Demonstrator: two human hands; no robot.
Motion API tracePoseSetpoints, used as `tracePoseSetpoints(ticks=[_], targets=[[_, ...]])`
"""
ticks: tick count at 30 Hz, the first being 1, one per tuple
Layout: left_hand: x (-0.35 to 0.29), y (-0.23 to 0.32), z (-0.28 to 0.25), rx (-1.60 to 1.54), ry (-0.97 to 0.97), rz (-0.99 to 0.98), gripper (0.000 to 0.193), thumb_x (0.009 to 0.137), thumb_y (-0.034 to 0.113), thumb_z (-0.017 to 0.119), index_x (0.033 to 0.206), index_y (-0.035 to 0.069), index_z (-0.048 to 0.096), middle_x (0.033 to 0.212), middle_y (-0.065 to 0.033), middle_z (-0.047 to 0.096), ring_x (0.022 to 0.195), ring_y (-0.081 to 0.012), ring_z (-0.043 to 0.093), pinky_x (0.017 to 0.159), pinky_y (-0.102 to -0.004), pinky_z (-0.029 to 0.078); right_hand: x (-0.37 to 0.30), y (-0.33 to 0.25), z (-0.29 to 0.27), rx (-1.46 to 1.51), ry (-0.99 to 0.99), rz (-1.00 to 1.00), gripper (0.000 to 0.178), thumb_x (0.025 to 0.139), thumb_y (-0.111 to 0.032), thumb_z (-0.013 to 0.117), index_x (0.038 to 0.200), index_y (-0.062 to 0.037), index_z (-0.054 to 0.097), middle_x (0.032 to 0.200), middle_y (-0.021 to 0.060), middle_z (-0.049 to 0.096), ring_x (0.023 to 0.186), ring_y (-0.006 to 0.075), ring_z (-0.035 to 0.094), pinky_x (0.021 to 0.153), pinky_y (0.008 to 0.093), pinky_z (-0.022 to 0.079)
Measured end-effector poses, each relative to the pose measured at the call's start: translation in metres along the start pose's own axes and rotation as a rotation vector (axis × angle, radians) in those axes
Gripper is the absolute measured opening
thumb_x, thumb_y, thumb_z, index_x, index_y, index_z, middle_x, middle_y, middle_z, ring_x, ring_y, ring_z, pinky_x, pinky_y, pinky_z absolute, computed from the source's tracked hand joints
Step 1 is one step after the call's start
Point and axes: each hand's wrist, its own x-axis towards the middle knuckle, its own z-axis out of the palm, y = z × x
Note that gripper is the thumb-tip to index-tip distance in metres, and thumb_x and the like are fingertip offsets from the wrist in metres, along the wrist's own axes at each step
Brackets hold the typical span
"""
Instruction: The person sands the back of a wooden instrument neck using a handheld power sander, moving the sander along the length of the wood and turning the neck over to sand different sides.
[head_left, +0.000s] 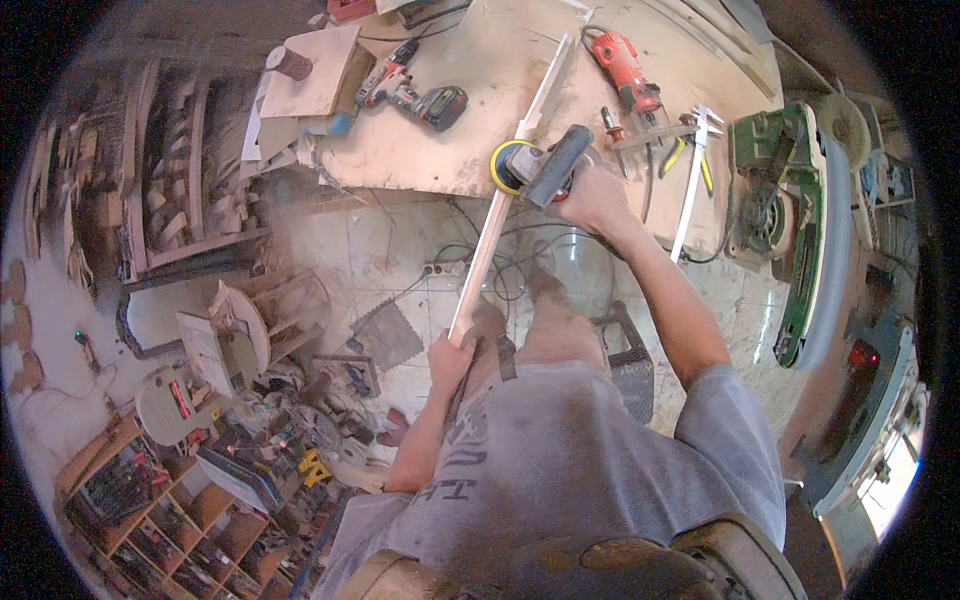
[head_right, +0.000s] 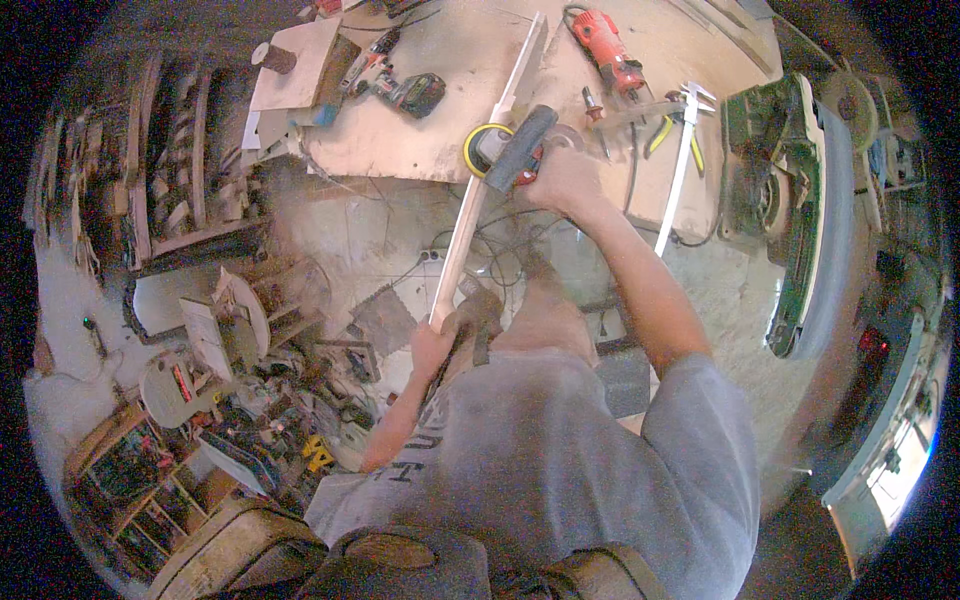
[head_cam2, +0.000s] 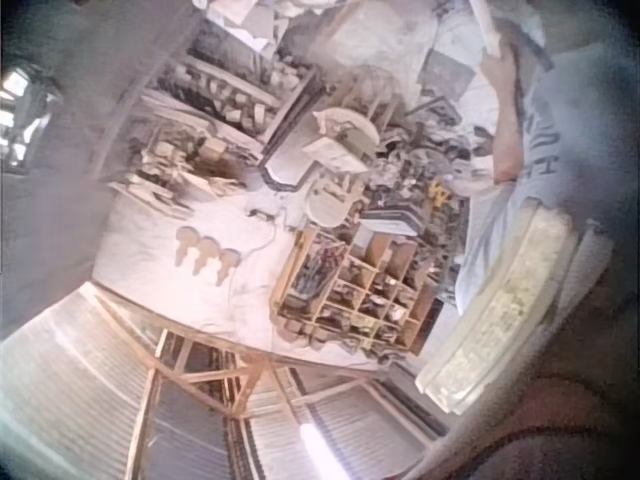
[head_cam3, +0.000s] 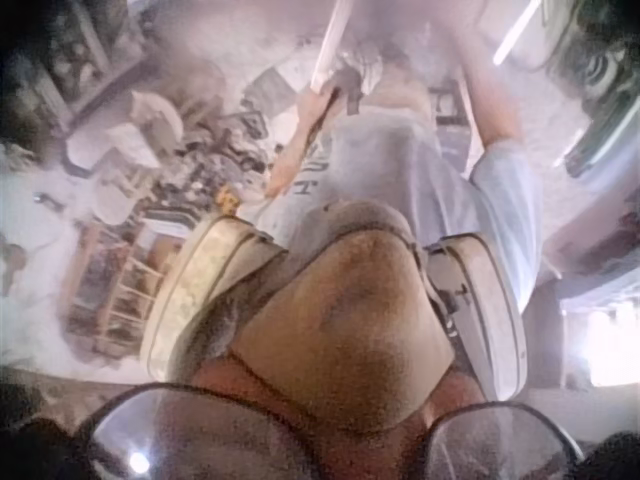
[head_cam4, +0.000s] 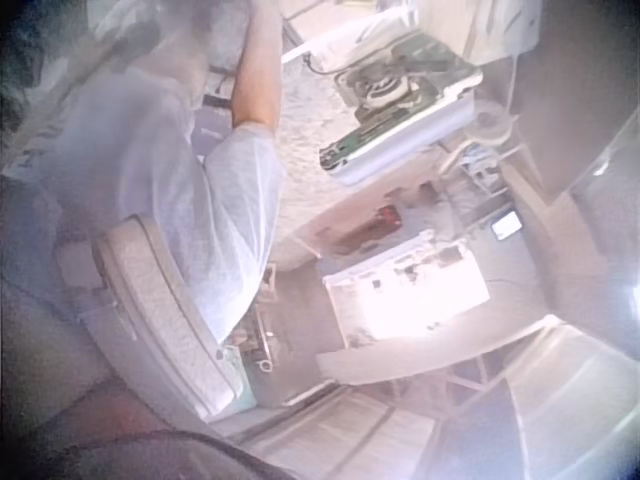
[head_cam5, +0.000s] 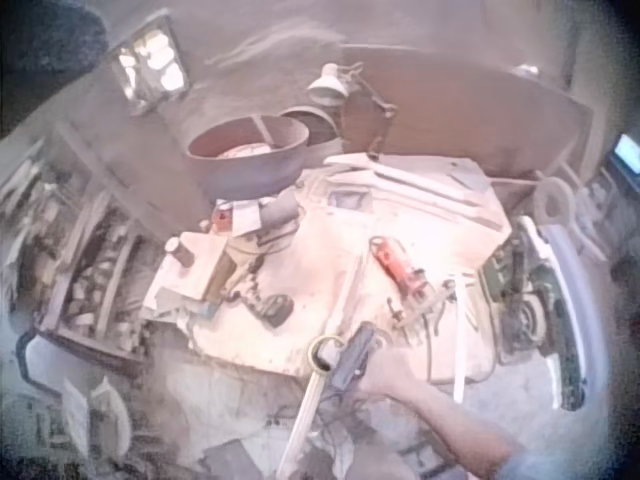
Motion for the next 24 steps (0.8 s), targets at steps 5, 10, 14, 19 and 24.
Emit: tracePoseSetpoints(ticks=[5,10,14,19,24], targets=[[0.001,-0.006,0.003,-0.027,-0.015,-0.029,0.054,0.085,0.048,0.079,0.098,-0.004,0.071,0.086,-0.0305,0.073,0.086,-0.0497,0.072,0.076,-0.0560,0.057,-0.003,-0.020,-0.015,0.067,0.067,-0.030,0.051,0.074,-0.043,0.076,0.094,0.0032,0.073,0.092,0.0276,0.074,0.091,0.0444,0.074,0.083,0.0516,0.060],[0.001,-0.005,-0.001,-0.049,-0.062,-0.023,0.050,0.084,0.044,0.081,0.102,-0.002,0.072,0.087,-0.0296,0.073,0.087,-0.0481,0.073,0.076,-0.0546,0.057,-0.006,-0.019,-0.011,0.013,-0.065,-0.043,0.051,0.072,-0.044,0.078,0.097,0.0006,0.073,0.093,0.0282,0.073,0.092,0.0442,0.074,0.085,0.0524,0.059],[0.000,-0.002,-0.016,-0.083,-0.109,0.049,0.049,0.081,0.038,0.084,0.105,-0.003,0.074,0.088,-0.0293,0.074,0.089,-0.0467,0.073,0.077,-0.0525,0.058,-0.004,0.000,0.022,0.162,0.084,-0.047,0.054,0.071,-0.048,0.080,0.095,-0.0002,0.075,0.087,0.0264,0.074,0.088,0.0440,0.075,0.081,0.0522,0.061],[0.004,0.011,-0.034,-0.054,-0.229,-0.028,0.049,0.078,0.036,0.087,0.105,-0.003,0.075,0.091,-0.0274,0.075,0.090,-0.0428,0.075,0.079,-0.0492,0.058,0.002,0.001,0.032,0.158,0.060,-0.038,0.057,0.070,-0.048,0.081,0.098,0.0012,0.075,0.090,0.0267,0.075,0.090,0.0430,0.075,0.083,0.0512,0.061],[0.007,0.006,-0.037,-0.144,-0.308,-0.056,0.051,0.076,0.035,0.089,0.103,-0.006,0.076,0.092,-0.0264,0.076,0.090,-0.0390,0.077,0.078,-0.0466,0.058,-0.002,-0.002,0.028,0.221,0.058,0.041,0.054,0.072,-0.045,0.081,0.099,0.0021,0.074,0.092,0.0263,0.075,0.092,0.0428,0.075,0.084,0.0513,0.060]])
